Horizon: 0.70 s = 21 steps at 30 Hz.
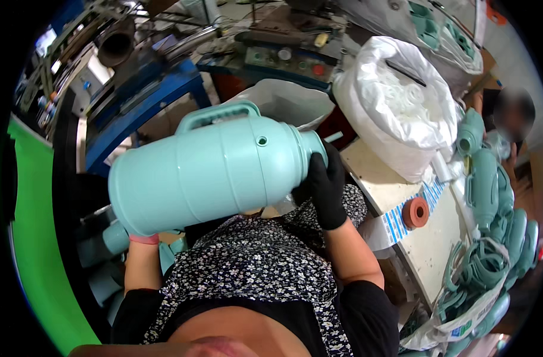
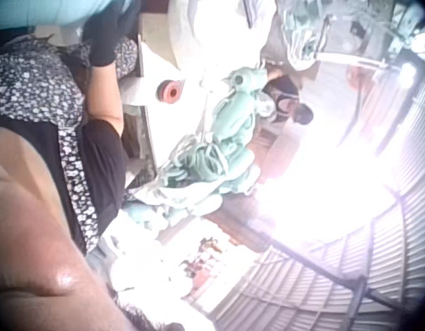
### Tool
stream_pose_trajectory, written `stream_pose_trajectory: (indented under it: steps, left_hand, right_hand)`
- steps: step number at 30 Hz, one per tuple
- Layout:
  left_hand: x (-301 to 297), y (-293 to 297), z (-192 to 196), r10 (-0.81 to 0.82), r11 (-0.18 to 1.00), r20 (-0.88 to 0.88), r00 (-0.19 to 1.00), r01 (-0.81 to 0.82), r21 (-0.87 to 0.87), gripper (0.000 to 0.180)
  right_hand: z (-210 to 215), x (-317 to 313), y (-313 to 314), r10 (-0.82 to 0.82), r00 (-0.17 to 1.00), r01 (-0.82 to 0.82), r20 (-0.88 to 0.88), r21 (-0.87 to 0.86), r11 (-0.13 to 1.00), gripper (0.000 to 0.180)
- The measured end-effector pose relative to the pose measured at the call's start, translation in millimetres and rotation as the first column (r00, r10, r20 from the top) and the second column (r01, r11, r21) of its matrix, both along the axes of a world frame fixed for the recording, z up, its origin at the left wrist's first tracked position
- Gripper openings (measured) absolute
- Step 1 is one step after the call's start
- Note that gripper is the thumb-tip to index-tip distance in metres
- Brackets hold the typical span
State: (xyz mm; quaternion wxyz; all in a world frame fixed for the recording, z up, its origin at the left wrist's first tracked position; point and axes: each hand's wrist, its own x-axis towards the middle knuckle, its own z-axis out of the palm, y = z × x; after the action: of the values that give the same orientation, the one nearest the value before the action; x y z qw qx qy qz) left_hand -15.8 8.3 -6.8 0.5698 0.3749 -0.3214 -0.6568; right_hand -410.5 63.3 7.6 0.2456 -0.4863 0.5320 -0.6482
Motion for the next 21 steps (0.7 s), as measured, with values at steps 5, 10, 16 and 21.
stream_pose_trajectory:
  steps: [5, 10, 16, 21]
  left_hand:
    - [-66, -8, -49, -0.206, 0.971, 0.071, 0.976, 0.195, 0.137, 0.041]
    - [-95, -9, -79, -0.286, 0.944, 0.076, 0.955, 0.267, 0.195, 0.044]
    - [-96, -8, -84, -0.295, 0.941, 0.110, 0.949, 0.268, 0.207, 0.049]
    - [-86, -7, -87, -0.237, 0.954, 0.091, 0.967, 0.214, 0.212, 0.053]
  right_hand:
    - [-22, -34, 66, -0.135, 0.990, 0.130, 0.044, 0.095, 0.987, 0.037]
    - [-26, -41, 105, -0.161, 0.931, 0.101, 0.329, 0.192, 0.976, 0.038]
    - [10, -45, 108, -0.125, 0.992, 0.117, -0.002, 0.355, 0.928, 0.033]
    - [-53, -39, 115, -0.195, 0.953, 0.096, 0.233, 0.379, 0.921, 0.029]
